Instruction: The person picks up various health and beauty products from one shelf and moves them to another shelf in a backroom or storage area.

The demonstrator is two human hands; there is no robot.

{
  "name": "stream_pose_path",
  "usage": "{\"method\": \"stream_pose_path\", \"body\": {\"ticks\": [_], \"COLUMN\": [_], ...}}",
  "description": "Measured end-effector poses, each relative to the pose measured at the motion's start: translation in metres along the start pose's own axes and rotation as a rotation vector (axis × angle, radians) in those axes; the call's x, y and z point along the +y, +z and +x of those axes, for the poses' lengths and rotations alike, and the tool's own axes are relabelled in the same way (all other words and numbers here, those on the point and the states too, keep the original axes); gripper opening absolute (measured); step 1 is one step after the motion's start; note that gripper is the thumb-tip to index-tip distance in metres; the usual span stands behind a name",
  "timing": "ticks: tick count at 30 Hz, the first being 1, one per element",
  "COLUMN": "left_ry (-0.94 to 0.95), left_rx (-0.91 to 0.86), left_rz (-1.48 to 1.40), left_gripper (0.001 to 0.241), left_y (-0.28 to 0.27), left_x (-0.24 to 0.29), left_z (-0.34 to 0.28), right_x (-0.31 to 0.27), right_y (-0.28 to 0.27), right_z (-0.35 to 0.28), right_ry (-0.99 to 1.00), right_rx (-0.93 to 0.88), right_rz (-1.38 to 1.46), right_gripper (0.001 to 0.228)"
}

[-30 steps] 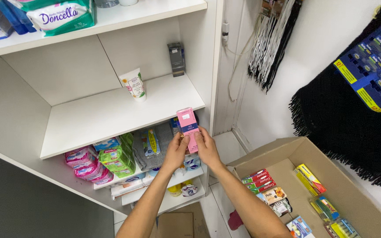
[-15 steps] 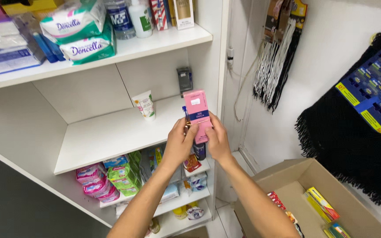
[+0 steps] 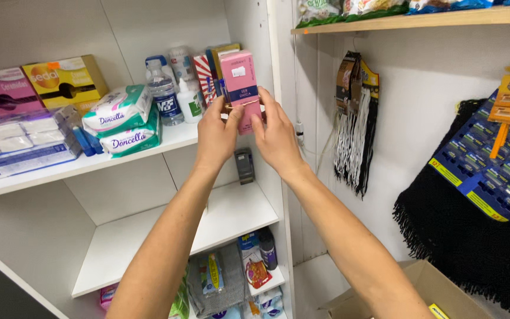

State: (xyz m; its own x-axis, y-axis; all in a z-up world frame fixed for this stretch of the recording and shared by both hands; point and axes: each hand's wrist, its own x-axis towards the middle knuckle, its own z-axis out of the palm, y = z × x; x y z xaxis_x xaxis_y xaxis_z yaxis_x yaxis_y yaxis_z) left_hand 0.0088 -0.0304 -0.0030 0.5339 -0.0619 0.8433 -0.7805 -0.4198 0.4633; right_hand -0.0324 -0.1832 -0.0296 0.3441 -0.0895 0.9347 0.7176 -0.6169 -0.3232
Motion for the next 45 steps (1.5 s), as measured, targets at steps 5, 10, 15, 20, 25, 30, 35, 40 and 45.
{"method": "stream_pose_path", "body": {"ticks": [5, 10, 15, 20, 25, 30, 35, 40, 45], "left_ry": [-0.15, -0.234, -0.32, -0.353, -0.342, -0.343, -0.329, -0.28, 0.499], "left_rx": [-0.026, -0.043, -0.11, -0.12, -0.082, -0.087, -0.065, -0.037, 0.411], "left_rz": [0.127, 0.177, 0.256, 0.305, 0.304, 0.322, 0.33, 0.363, 0.278], "left_gripper": [0.033, 0.039, 0.059, 0.059, 0.049, 0.045, 0.044, 0.051, 0.044], "left_y": [0.024, 0.032, 0.03, 0.046, 0.05, 0.049, 0.051, 0.044, 0.024], "left_x": [-0.048, -0.064, -0.061, -0.104, -0.113, -0.101, -0.1, -0.086, -0.046], "left_z": [0.043, 0.054, 0.061, 0.079, 0.087, 0.083, 0.081, 0.066, 0.003], "right_x": [0.011, 0.042, 0.049, 0.038, 0.034, 0.028, 0.029, 0.029, 0.049], "right_y": [0.022, 0.044, 0.053, 0.055, 0.056, 0.057, 0.06, 0.059, 0.064], "right_z": [0.007, 0.008, 0.008, 0.007, 0.007, 0.006, 0.006, 0.002, -0.023], "right_ry": [-0.008, 0.016, 0.116, 0.014, 0.003, 0.031, 0.032, 0.053, -0.137], "right_rx": [-0.146, -0.273, -0.407, -0.382, -0.395, -0.419, -0.411, -0.39, -0.179], "right_rz": [-0.125, -0.235, -0.362, -0.484, -0.54, -0.58, -0.59, -0.521, -0.425], "right_gripper": [0.063, 0.054, 0.059, 0.064, 0.072, 0.077, 0.079, 0.079, 0.082]}}
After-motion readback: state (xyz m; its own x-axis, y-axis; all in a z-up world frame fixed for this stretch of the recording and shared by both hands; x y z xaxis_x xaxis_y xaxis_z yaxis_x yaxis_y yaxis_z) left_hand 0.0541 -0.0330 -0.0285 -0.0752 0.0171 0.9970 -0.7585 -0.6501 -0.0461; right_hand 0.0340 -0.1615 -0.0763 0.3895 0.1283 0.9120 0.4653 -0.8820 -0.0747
